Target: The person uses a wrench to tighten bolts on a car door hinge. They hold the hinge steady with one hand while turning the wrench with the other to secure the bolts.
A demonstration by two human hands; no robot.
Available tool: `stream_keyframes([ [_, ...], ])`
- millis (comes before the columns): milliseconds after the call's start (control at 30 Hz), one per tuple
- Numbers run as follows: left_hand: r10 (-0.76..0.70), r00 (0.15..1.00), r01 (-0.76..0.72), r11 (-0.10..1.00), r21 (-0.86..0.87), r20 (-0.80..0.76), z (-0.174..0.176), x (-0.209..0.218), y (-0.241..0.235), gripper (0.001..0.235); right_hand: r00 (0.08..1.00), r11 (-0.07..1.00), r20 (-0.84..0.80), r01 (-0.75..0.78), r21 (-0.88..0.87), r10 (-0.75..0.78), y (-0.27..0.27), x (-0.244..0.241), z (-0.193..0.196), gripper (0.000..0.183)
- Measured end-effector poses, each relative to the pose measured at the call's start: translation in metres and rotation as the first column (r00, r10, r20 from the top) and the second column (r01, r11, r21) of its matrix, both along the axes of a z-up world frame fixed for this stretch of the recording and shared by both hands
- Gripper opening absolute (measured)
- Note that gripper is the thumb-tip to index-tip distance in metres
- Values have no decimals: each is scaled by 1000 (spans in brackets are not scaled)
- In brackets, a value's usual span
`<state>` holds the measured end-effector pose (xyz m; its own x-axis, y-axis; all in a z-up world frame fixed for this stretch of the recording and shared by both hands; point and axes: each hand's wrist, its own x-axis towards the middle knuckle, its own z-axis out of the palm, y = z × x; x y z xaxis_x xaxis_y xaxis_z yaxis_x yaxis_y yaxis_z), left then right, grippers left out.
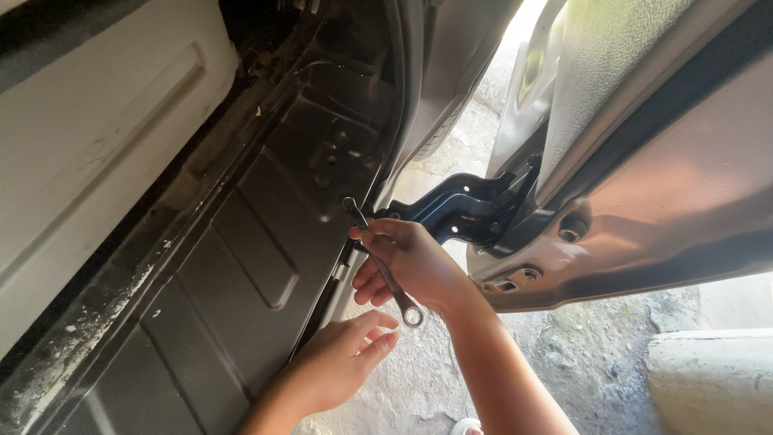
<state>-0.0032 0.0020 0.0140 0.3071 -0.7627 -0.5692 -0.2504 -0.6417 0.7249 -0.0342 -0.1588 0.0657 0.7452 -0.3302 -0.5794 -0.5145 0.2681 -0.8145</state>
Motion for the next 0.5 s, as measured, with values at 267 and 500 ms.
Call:
stream_keyframes([
  [267, -14, 1000, 14, 1000, 6, 3, -1, 0, -2, 39, 994, 998, 103, 34, 52, -39, 1, -2, -22, 40],
  [500, -31, 1000, 30, 998, 54, 2, 6, -1, -9, 38, 976, 995, 197, 95, 15, -96, 2, -4, -27, 37],
])
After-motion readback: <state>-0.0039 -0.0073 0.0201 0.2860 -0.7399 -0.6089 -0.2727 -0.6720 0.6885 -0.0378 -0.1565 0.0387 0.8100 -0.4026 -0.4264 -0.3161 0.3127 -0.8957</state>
